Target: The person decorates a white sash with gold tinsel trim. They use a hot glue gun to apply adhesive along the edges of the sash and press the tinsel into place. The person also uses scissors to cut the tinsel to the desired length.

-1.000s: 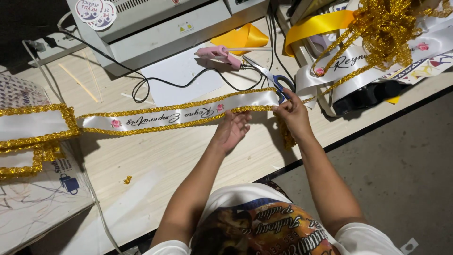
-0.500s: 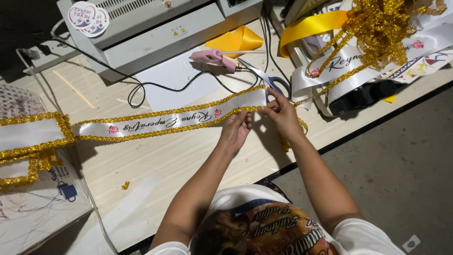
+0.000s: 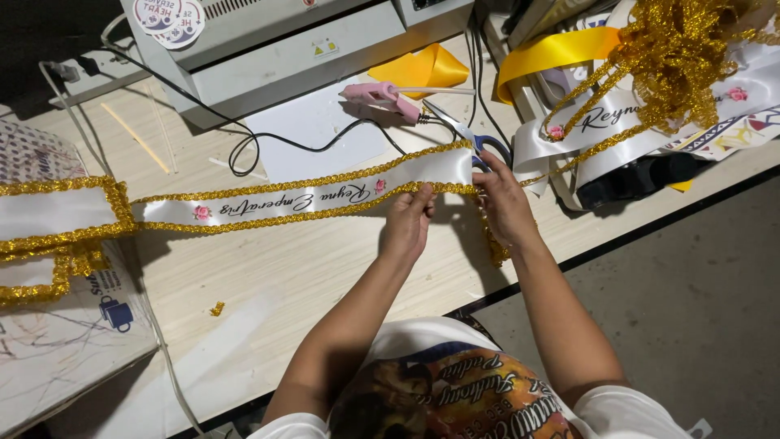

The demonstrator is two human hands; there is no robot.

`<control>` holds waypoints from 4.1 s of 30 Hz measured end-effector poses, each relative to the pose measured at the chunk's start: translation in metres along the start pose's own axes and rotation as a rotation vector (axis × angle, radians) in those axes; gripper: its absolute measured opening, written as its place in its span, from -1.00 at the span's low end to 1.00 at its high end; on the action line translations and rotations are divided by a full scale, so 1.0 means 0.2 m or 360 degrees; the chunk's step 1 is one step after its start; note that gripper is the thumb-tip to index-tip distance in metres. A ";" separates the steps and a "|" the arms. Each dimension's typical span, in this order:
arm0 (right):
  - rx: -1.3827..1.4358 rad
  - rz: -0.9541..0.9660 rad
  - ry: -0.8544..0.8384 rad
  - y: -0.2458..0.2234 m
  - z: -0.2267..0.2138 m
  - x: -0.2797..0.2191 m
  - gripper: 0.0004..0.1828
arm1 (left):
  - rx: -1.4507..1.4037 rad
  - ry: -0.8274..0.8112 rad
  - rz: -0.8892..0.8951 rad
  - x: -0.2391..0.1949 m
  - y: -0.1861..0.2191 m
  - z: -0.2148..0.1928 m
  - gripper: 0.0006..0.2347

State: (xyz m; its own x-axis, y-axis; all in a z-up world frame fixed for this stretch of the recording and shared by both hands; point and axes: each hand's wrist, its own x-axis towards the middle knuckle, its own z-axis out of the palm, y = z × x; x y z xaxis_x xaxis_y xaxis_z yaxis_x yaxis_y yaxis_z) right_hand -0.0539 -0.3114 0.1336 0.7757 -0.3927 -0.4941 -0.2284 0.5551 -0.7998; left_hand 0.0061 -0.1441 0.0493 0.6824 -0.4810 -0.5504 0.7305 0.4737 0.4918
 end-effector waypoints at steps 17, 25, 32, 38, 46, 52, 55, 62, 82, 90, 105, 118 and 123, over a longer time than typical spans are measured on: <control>-0.0573 -0.0439 0.0156 -0.06 -0.03 -0.07 -0.21 | -0.0203 -0.0287 0.0116 -0.02 0.19 -0.21 -0.81; -0.0536 -0.0600 -0.0046 -0.05 -0.11 -0.03 -0.22 | -0.0462 0.0022 0.0230 -0.11 0.48 -0.11 -0.70; -0.0647 -0.0593 0.0061 -0.17 -0.01 -0.11 -0.24 | -0.0218 -0.0010 0.0324 -0.08 0.51 -0.21 -0.77; -0.0581 -0.0591 -0.0057 -0.10 -0.06 -0.05 -0.22 | -0.0132 0.0072 0.0448 -0.13 0.57 -0.26 -0.81; -0.0524 -0.0397 -0.0022 -0.13 0.01 -0.05 -0.27 | 0.0023 0.0098 0.0497 -0.26 0.65 -0.21 -0.82; -0.0432 -0.0498 -0.0097 -0.09 -0.06 0.00 -0.26 | -0.0078 0.0082 0.0528 -0.27 0.64 -0.24 -0.76; -0.0357 -0.0495 -0.0097 -0.08 -0.10 0.00 -0.24 | -0.0395 -0.0206 0.0424 -0.28 0.60 -0.24 -0.65; -0.0527 -0.0487 -0.0078 -0.07 -0.05 -0.08 -0.24 | -0.0081 -0.0358 0.0106 -0.21 0.31 -0.08 -0.78; -0.0470 -0.0549 0.0012 0.01 -0.21 -0.12 -0.15 | -0.0015 -0.0144 0.0228 -0.13 0.29 -0.12 -0.83; -0.0485 -0.0619 0.0040 -0.09 -0.23 -0.16 -0.20 | -0.0209 0.0059 0.0416 -0.13 0.62 -0.32 -0.79; -0.0530 -0.0679 0.0028 -0.24 -0.34 0.01 -0.24 | -0.0220 0.0356 0.0626 -0.17 1.02 -0.59 -0.77; -0.0524 -0.0707 0.0194 -0.34 -0.75 0.11 -0.23 | -0.0286 0.0400 0.0767 -0.26 1.33 -0.61 -0.75; -0.0755 -0.0792 0.0366 -0.33 -1.06 0.14 -0.31 | -0.0145 0.0486 0.0924 -0.30 1.55 -0.62 -0.86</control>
State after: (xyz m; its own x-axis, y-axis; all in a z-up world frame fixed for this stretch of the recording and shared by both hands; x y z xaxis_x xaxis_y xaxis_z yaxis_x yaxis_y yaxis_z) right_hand -0.1415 -0.5153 0.1000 0.7227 -0.6893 -0.0505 -0.1518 -0.0871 -0.9846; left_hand 0.1887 0.1238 0.1507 0.9175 0.0958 -0.3860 0.2317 0.6601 0.7145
